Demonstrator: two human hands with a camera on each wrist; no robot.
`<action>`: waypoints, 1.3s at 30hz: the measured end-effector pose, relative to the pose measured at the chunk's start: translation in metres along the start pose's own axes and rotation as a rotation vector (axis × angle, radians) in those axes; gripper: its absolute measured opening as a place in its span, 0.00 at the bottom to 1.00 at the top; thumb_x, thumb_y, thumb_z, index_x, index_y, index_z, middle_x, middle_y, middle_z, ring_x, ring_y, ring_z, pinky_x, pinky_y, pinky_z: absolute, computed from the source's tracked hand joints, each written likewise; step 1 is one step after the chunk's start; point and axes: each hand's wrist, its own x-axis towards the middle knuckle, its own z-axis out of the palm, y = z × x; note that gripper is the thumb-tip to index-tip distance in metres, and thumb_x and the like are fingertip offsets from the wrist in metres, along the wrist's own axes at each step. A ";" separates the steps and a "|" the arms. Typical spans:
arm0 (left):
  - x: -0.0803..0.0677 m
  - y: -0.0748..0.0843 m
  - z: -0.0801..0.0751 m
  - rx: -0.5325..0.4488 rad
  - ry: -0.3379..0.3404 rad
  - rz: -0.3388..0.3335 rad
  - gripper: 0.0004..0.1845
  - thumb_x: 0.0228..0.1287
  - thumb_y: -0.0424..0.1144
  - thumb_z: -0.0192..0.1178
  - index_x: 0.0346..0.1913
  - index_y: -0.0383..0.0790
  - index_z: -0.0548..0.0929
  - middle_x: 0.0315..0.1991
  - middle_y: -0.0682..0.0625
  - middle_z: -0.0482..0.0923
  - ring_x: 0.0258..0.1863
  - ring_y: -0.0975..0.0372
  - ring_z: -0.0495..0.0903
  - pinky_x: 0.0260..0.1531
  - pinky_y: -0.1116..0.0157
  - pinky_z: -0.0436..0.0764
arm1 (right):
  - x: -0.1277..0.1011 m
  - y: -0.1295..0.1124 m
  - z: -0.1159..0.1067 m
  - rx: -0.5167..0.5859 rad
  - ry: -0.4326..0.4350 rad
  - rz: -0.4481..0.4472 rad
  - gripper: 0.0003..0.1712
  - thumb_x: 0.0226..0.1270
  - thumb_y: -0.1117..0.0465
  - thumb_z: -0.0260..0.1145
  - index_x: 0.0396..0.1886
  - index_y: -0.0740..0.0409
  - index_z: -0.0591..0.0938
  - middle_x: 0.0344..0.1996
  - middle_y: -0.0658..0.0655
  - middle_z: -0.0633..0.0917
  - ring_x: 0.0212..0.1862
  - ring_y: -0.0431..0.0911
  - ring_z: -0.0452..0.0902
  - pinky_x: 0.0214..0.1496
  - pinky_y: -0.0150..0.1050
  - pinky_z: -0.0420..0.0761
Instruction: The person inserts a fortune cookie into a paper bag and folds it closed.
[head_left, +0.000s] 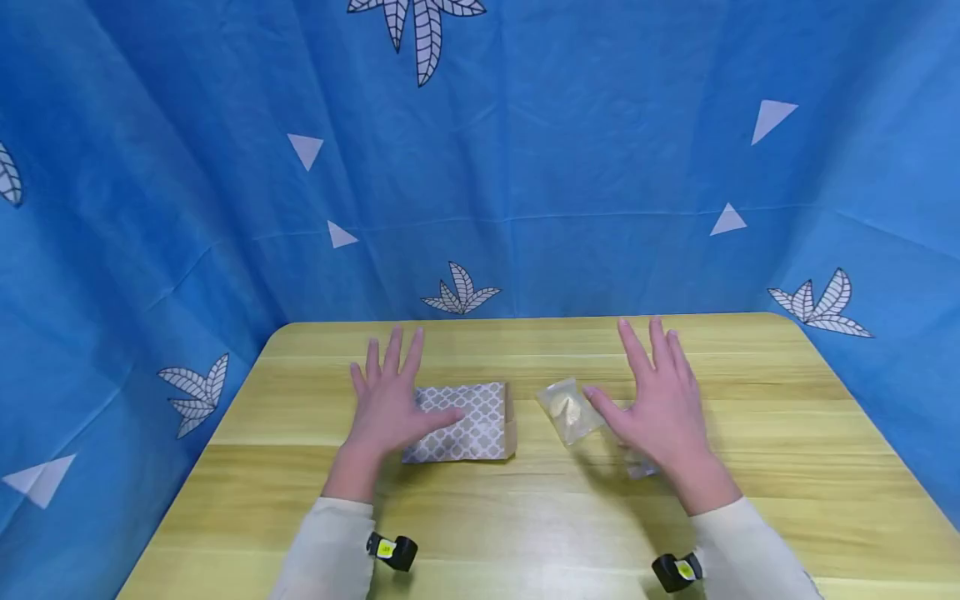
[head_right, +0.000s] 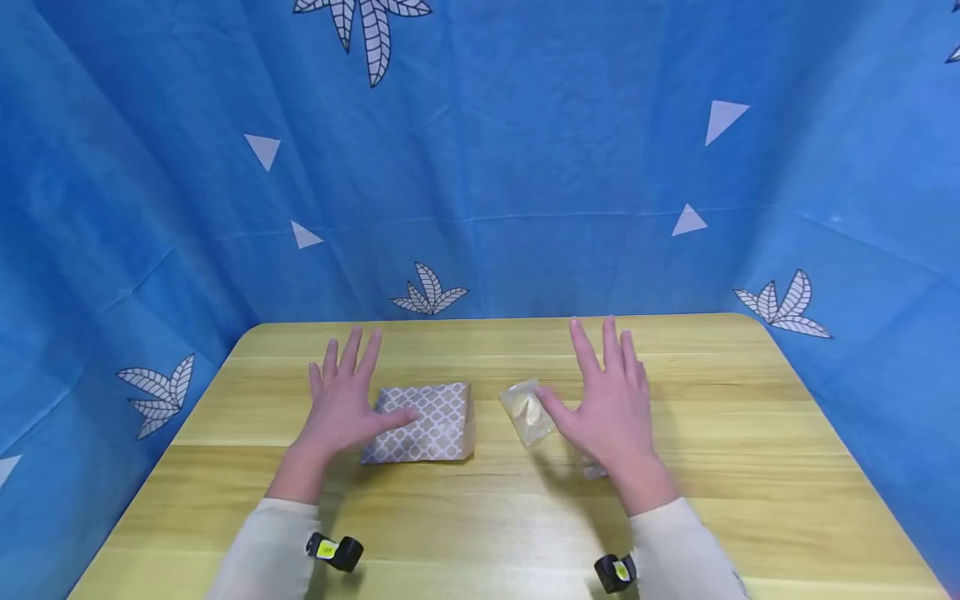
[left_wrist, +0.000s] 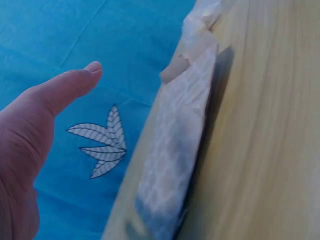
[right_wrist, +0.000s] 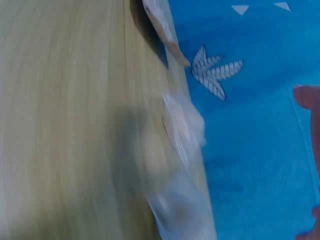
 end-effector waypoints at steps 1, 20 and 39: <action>0.001 0.000 0.003 -0.016 -0.007 0.001 0.68 0.44 0.76 0.67 0.81 0.57 0.39 0.80 0.48 0.29 0.75 0.42 0.24 0.63 0.32 0.29 | 0.000 -0.004 0.005 0.025 0.009 -0.021 0.54 0.62 0.35 0.66 0.81 0.44 0.54 0.78 0.66 0.47 0.75 0.68 0.42 0.65 0.73 0.53; 0.012 0.004 0.040 -0.222 -0.117 0.006 0.67 0.43 0.73 0.70 0.81 0.53 0.45 0.79 0.44 0.45 0.76 0.44 0.44 0.66 0.34 0.41 | -0.007 -0.060 0.071 0.395 -0.013 -0.063 0.41 0.66 0.47 0.67 0.77 0.48 0.65 0.60 0.61 0.73 0.57 0.58 0.71 0.50 0.56 0.76; 0.014 0.009 0.045 -0.189 -0.353 0.011 0.67 0.30 0.66 0.79 0.77 0.42 0.61 0.74 0.46 0.59 0.75 0.43 0.47 0.67 0.35 0.39 | -0.018 -0.078 0.110 0.645 -0.193 0.112 0.25 0.62 0.65 0.70 0.60 0.64 0.80 0.31 0.50 0.79 0.31 0.44 0.73 0.35 0.40 0.76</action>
